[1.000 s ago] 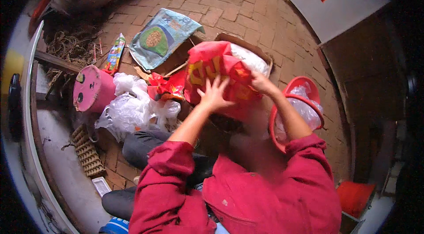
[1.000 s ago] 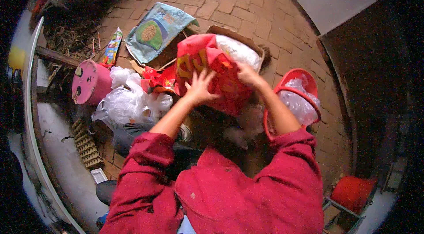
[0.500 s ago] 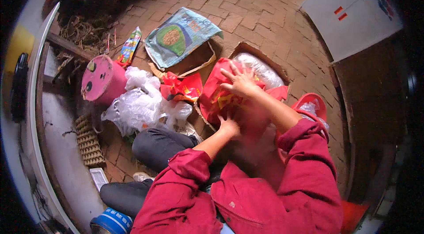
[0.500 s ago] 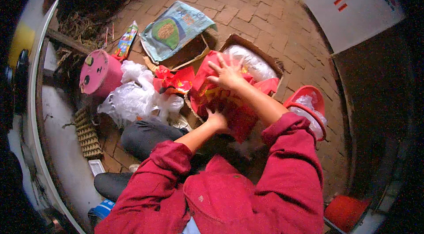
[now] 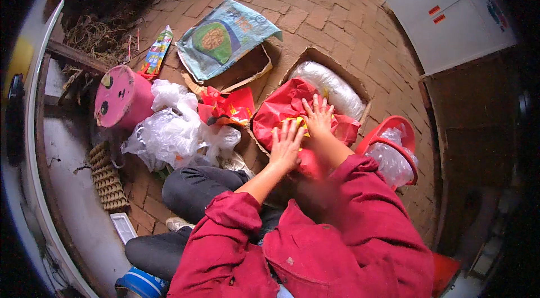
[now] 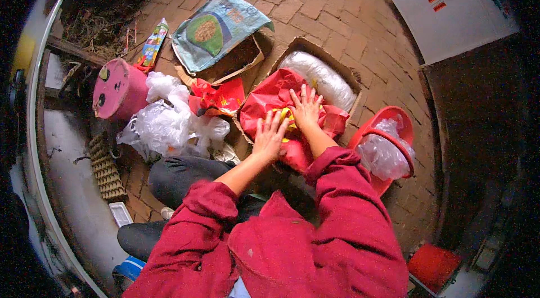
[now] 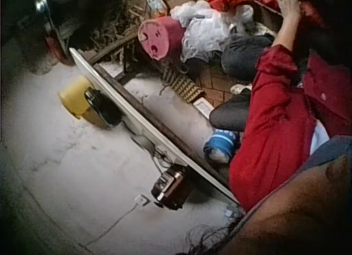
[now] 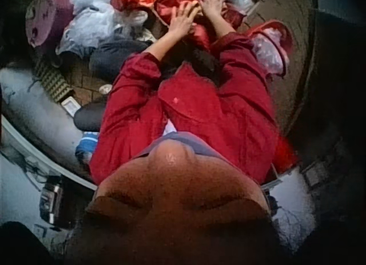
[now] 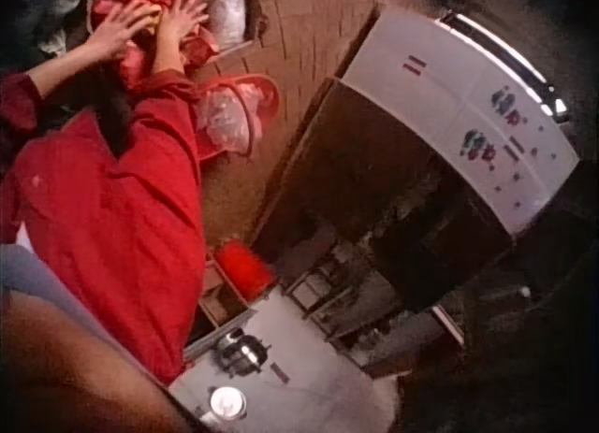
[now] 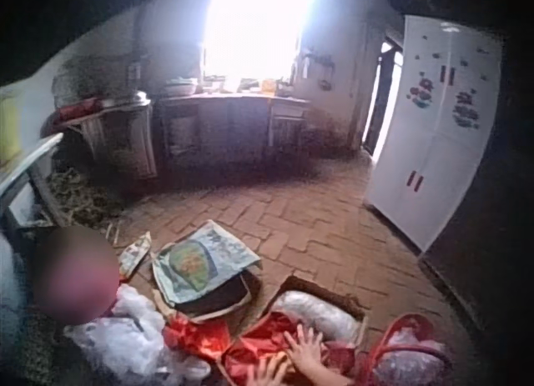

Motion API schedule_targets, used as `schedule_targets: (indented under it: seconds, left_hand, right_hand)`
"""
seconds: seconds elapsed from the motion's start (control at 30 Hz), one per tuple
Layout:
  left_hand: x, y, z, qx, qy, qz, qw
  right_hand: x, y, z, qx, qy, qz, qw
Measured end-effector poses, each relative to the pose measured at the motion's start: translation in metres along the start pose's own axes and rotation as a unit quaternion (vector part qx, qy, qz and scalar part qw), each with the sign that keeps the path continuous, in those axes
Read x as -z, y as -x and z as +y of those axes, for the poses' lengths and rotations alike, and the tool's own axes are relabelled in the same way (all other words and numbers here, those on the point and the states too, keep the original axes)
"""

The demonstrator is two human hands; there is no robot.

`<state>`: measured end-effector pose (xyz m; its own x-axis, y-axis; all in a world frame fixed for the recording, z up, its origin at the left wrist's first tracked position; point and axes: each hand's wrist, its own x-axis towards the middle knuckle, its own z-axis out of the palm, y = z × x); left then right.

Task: The person sits on a tiled floor and organizes various household items, including a red bag, a hand fan, a pink bucket, and plastic bags, into a cardboard box and other containers.

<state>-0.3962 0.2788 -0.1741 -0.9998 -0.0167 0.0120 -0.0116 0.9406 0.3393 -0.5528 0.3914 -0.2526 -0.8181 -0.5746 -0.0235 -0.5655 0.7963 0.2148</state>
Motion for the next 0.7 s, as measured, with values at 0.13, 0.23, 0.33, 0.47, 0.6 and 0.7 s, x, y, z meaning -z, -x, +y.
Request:
schedule_targets:
  seconds: [0.13,0.23,0.33,0.47,0.6,0.7]
  left_hand:
    - [-0.012,0.003,-0.016,0.088,0.021,-0.21,0.973]
    - [-0.023,-0.001,-0.021,0.094,-0.015,-0.25,0.964]
    - [-0.031,0.0,-0.026,0.099,-0.018,-0.274,0.956]
    - [-0.03,-0.004,-0.028,0.103,0.001,-0.262,0.96]
    - [-0.019,-0.009,-0.021,0.125,0.084,-0.26,0.954]
    - [0.009,-0.016,-0.006,0.224,0.324,-0.167,0.904]
  right_hand:
    - [0.004,-0.001,-0.004,-0.005,-0.038,-0.017,0.999]
    - [0.029,-0.007,0.011,0.012,-0.145,-0.107,0.984]
    - [0.09,-0.013,0.046,0.033,-0.169,-0.091,0.981]
    - [0.161,0.034,0.088,-0.085,-0.107,-0.172,0.976]
    - [0.131,0.06,0.096,-0.159,-0.207,-0.21,0.942]
    - [0.127,0.044,0.076,-0.19,-0.308,-0.113,0.925]
